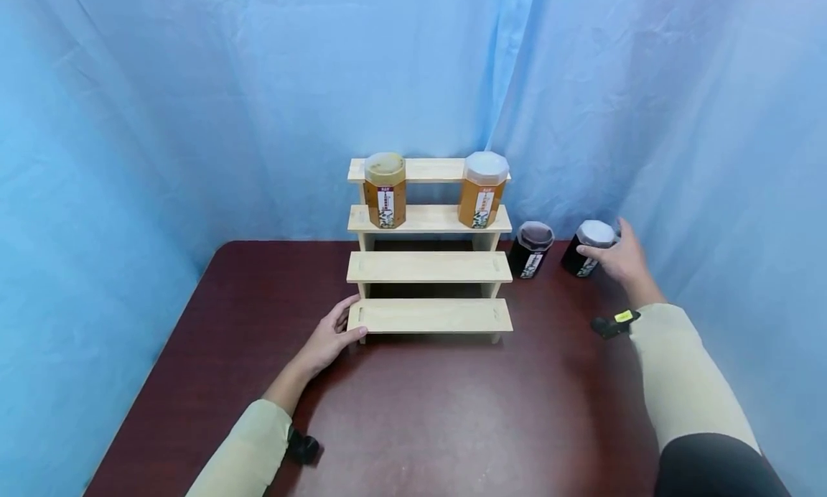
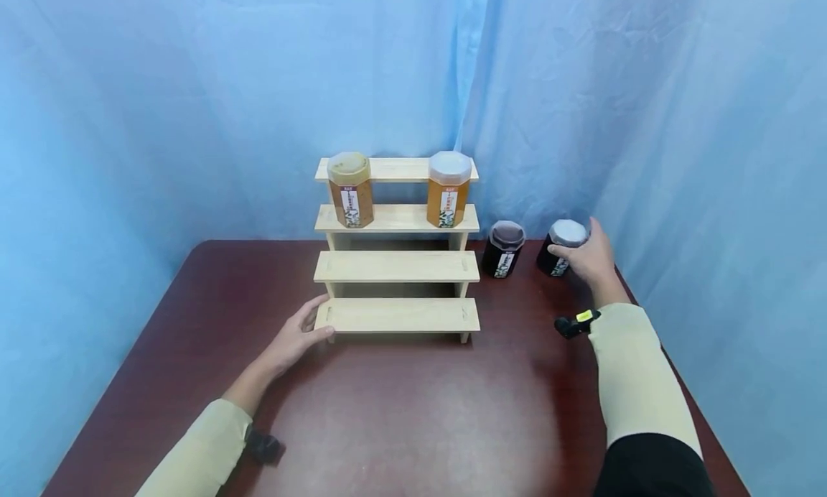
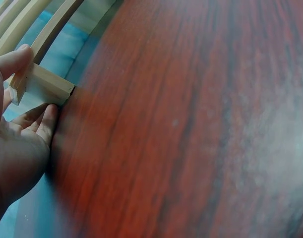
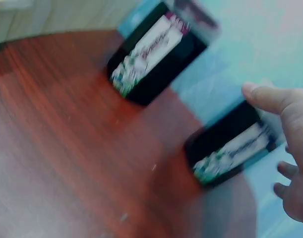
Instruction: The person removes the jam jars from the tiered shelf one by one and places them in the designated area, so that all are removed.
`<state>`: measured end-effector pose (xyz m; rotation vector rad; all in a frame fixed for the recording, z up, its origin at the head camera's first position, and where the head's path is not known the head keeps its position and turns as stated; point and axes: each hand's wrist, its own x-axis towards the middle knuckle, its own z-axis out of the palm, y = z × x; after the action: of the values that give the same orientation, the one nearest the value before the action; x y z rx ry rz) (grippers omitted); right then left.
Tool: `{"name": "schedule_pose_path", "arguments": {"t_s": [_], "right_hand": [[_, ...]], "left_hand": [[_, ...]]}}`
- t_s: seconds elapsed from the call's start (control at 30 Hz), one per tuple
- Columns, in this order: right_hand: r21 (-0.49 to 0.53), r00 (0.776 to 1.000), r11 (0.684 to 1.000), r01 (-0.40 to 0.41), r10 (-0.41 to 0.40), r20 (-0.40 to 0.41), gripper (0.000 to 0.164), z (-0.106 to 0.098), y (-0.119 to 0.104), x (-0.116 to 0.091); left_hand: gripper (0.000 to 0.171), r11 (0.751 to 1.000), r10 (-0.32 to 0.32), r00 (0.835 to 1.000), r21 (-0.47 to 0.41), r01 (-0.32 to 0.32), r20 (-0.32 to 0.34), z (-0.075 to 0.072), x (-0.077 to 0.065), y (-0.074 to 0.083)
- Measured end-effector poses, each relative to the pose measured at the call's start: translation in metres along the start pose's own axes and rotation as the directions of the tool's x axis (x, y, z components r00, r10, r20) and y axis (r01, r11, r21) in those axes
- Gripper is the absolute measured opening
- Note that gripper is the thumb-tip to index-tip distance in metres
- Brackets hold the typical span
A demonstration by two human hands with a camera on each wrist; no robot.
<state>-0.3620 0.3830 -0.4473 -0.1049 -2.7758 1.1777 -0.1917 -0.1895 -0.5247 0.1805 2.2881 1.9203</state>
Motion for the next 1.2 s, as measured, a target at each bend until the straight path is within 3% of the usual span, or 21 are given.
{"name": "schedule_pose_path", "arguments": {"t_s": [0.17, 0.3, 0.5, 0.67, 0.9, 1.1, 1.2], "right_hand": [[0.003, 0.998, 0.999, 0.048, -0.048, -0.041, 0.111, -0.01, -0.049, -0.01], [0.082, 0.992, 0.99, 0.113, -0.109, -0.057, 0.102, -0.003, -0.096, -0.019], [0.33, 0.979, 0.924, 0.194, -0.203, -0.007, 0.088, 0.022, -0.151, -0.036], [0.401, 0.964, 0.886, 0.232, -0.265, 0.027, 0.086, 0.041, -0.186, -0.046], [0.467, 0.962, 0.854, 0.227, -0.273, 0.032, 0.09, 0.066, -0.214, -0.048], [0.49, 0.957, 0.831, 0.262, -0.291, -0.017, 0.084, 0.086, -0.218, -0.045], [0.487, 0.96, 0.833, 0.261, -0.278, -0.039, 0.084, 0.093, -0.218, -0.044]], "left_hand": [[0.071, 1.0, 0.006, 1.0, -0.006, -0.006, -0.004, 0.001, -0.001, -0.003], [0.07, 1.0, 0.004, 1.0, -0.012, -0.004, -0.007, 0.0, -0.002, -0.001], [0.071, 1.0, -0.008, 1.0, -0.02, 0.008, -0.004, 0.002, -0.004, -0.001], [0.07, 1.0, -0.003, 1.0, -0.019, 0.003, -0.006, 0.002, -0.003, -0.001], [0.07, 1.0, -0.001, 1.0, -0.008, 0.001, -0.001, 0.002, -0.002, 0.0], [0.071, 1.0, -0.005, 1.0, -0.004, 0.005, 0.0, 0.002, -0.004, 0.005], [0.071, 1.0, 0.0, 1.0, 0.001, 0.0, -0.004, 0.002, -0.002, -0.001]]}}
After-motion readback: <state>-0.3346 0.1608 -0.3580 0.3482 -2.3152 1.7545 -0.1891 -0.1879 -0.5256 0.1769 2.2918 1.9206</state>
